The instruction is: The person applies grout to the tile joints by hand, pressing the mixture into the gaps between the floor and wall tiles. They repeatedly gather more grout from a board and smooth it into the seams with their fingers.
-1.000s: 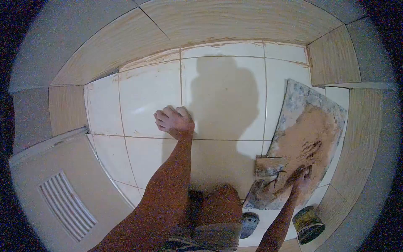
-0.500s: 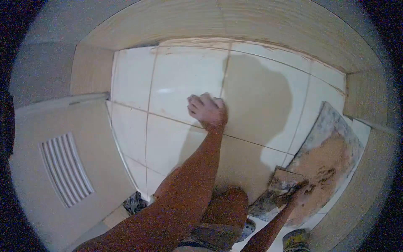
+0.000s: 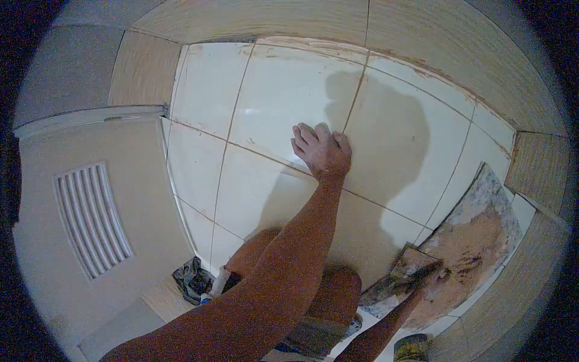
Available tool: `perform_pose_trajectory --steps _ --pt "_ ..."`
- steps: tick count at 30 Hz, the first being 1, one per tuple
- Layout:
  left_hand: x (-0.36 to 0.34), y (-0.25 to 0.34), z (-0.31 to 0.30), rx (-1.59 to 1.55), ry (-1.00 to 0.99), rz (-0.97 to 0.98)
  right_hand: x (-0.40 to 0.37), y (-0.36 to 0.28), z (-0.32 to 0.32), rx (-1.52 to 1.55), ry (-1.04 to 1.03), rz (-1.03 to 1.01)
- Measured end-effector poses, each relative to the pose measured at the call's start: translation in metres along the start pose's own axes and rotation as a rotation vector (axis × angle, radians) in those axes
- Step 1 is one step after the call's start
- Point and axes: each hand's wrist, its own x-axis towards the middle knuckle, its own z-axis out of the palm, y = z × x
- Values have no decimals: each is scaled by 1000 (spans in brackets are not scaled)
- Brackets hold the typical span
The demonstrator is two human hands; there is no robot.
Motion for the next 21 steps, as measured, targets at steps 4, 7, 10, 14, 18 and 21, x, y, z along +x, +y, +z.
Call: perform_pose_trajectory --steps 4,7,10,14,18,21 --pt "0 0 2 -41 -25 -44 -21 -31 14 -426 165 -286" --pt "1 0 0 -51 -15 -44 -23 -59 16 126 -18 406" --pt "2 -1 1 -63 -12 -37 10 -6 9 337 -179 389" --pt "0 -2 2 -71 2 -27 -12 -54 31 -313 39 -46" --pt "-1 -3 6 -90 60 -15 8 -32 38 -212 -45 43" --pt "-2 -2 5 -82 17 -23 -30 -113 40 -311 -46 92"
